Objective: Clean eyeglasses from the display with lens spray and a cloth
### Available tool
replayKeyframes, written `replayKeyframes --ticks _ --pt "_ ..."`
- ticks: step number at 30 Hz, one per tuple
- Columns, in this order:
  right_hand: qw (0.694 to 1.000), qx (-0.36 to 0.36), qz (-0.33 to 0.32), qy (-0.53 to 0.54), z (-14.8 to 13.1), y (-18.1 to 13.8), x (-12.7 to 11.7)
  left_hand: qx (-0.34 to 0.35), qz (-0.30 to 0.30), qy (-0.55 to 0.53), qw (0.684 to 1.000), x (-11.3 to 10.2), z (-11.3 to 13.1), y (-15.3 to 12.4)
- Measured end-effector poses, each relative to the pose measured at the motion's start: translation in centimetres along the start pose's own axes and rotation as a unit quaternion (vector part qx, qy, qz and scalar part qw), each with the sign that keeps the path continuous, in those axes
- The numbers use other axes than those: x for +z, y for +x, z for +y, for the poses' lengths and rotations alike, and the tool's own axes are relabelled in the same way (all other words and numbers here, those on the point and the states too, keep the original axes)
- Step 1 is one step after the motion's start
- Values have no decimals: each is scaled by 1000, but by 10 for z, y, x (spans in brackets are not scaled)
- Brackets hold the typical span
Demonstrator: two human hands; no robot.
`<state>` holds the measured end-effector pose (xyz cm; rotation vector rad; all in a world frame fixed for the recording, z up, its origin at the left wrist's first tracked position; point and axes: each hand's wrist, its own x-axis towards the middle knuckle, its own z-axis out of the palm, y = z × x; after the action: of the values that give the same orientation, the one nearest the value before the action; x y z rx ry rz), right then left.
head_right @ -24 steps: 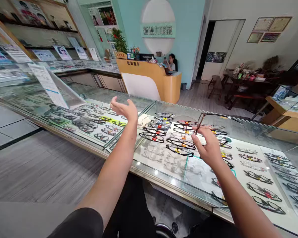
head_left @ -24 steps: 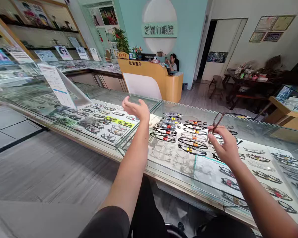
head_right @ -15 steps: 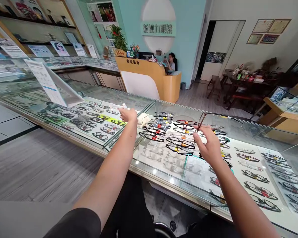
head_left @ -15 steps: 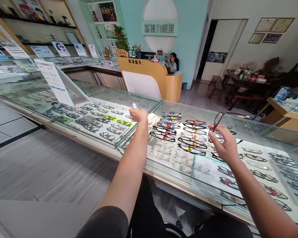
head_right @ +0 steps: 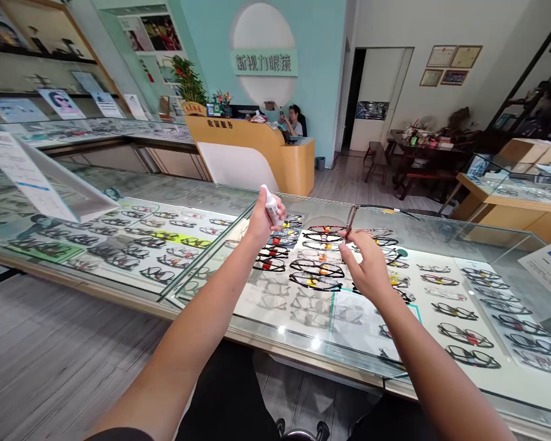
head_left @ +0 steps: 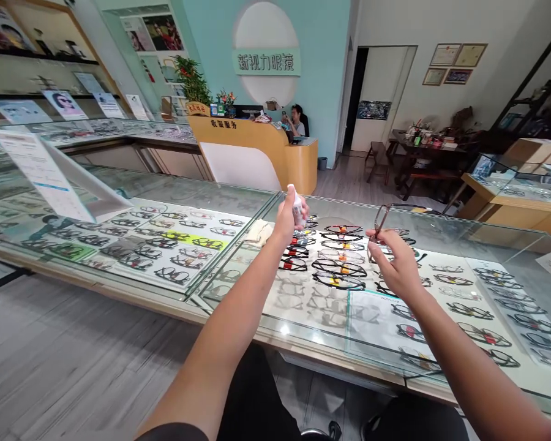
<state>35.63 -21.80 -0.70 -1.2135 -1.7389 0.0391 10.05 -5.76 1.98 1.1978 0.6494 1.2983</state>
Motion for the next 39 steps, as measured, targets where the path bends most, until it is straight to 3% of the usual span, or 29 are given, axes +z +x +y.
replayKeyframes --ticks 3,5,7,11,17,26,32,39 --pt "1000 16 -13 20 -2 1 2 -132 -200 -100 966 30 -1 -21" --pt "999 24 -25 34 -5 0 4 -175 -267 -129 939 39 -2 -30" --pt "997 31 -37 52 -8 0 5 -196 -294 -141 925 44 -4 -35" --pt "991 61 -61 103 -16 -1 6 -199 -294 -112 928 50 -9 -39" --pt "961 128 -117 217 -28 0 3 -87 -201 29 975 59 -23 -42" --pt "923 165 -166 305 -32 -1 4 -49 -192 147 969 62 -34 -49" --pt "920 167 -156 320 -32 0 3 -48 -197 146 968 64 -33 -51" --pt "926 196 -71 314 -24 5 2 2 -230 224 947 63 -29 -54"
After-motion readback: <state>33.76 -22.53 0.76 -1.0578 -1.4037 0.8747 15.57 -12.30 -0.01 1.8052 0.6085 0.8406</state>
